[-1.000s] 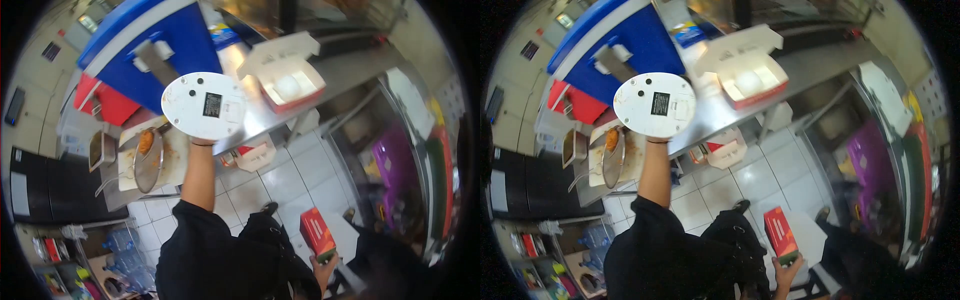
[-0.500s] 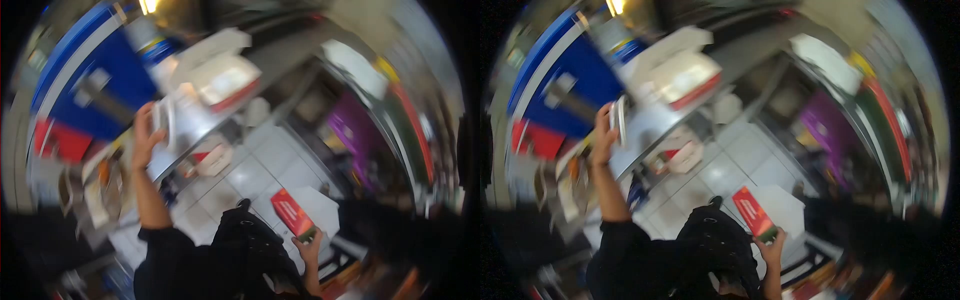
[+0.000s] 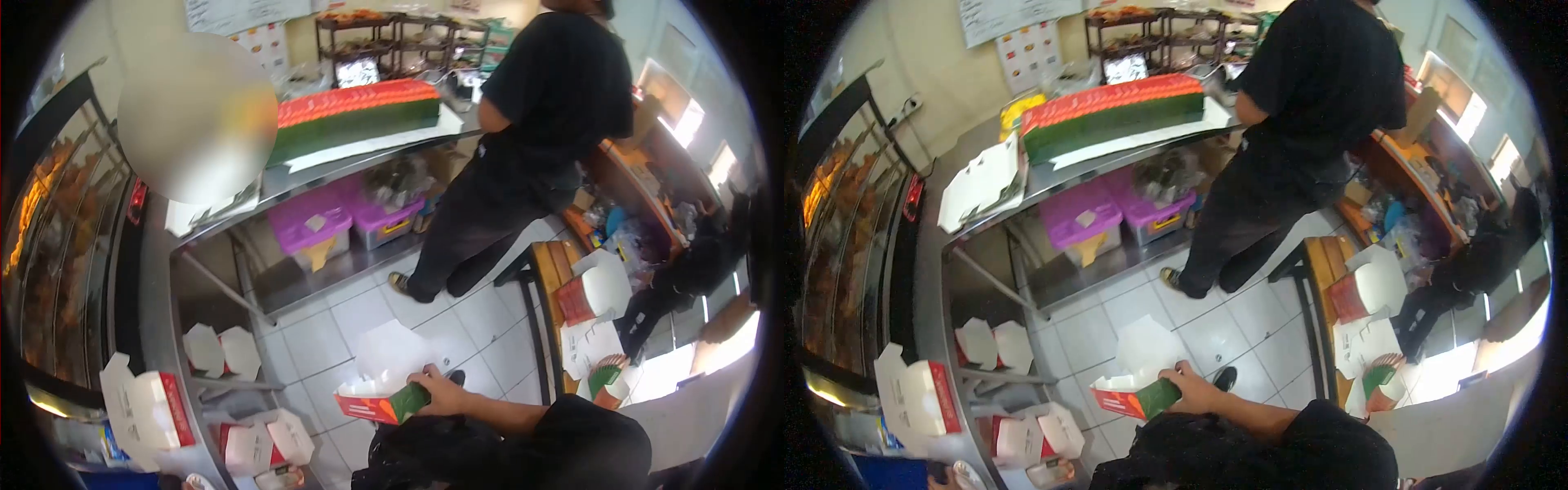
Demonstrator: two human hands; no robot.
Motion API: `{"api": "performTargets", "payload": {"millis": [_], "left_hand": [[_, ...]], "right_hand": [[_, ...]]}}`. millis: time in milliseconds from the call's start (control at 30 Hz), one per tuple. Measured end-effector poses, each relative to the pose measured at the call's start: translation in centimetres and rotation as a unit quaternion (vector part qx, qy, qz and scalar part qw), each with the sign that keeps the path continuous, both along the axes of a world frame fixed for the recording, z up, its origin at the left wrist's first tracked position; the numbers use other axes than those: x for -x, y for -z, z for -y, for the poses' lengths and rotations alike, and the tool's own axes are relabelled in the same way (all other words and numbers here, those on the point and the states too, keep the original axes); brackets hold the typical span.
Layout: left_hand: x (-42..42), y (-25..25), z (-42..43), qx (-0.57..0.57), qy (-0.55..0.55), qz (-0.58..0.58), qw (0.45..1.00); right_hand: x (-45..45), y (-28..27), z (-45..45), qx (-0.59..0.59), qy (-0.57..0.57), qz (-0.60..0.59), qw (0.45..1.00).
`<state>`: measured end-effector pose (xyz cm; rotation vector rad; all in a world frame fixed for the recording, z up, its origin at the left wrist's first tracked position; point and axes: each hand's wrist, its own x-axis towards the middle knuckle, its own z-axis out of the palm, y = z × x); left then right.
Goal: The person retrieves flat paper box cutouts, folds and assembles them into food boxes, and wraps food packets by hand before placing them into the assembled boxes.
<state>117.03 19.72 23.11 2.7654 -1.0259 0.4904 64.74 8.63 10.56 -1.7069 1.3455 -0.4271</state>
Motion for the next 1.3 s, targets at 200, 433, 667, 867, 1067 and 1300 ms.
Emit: {"api": "performTargets", "payload": {"millis": [200, 433, 667, 867, 1067, 1300], "left_hand": [[9.7, -11.6, 16.6, 0.194, 0.409, -0.081, 0.888], [38.2, -10.3, 24.6, 0.226, 0.716, -0.355, 0.557], [52.1, -28.1, 22.0, 0.459, 0.864, 0.014, 0.206], [67.1, -30.5, 21.3, 0.43, 0.901, -0.016, 0.056], [79.7, -31.4, 23.0, 0.432, 0.895, -0.109, 0.0], [85.5, -30.2, 26.0, 0.436, 0.87, -0.22, -0.067]], "right_hand": [[4.0, -0.7, 2.8, 0.064, -0.024, 0.025, 0.997], [13.9, -3.6, 4.5, 0.114, 0.087, 0.062, 0.988], [28.3, -4.4, -5.0, 0.174, 0.326, -0.008, 0.929], [33.3, -5.9, -10.8, 0.198, 0.465, 0.003, 0.863], [37.7, -4.2, -11.7, 0.236, 0.518, -0.047, 0.821], [42.2, -5.5, -7.7, 0.274, 0.563, -0.067, 0.777]]}}
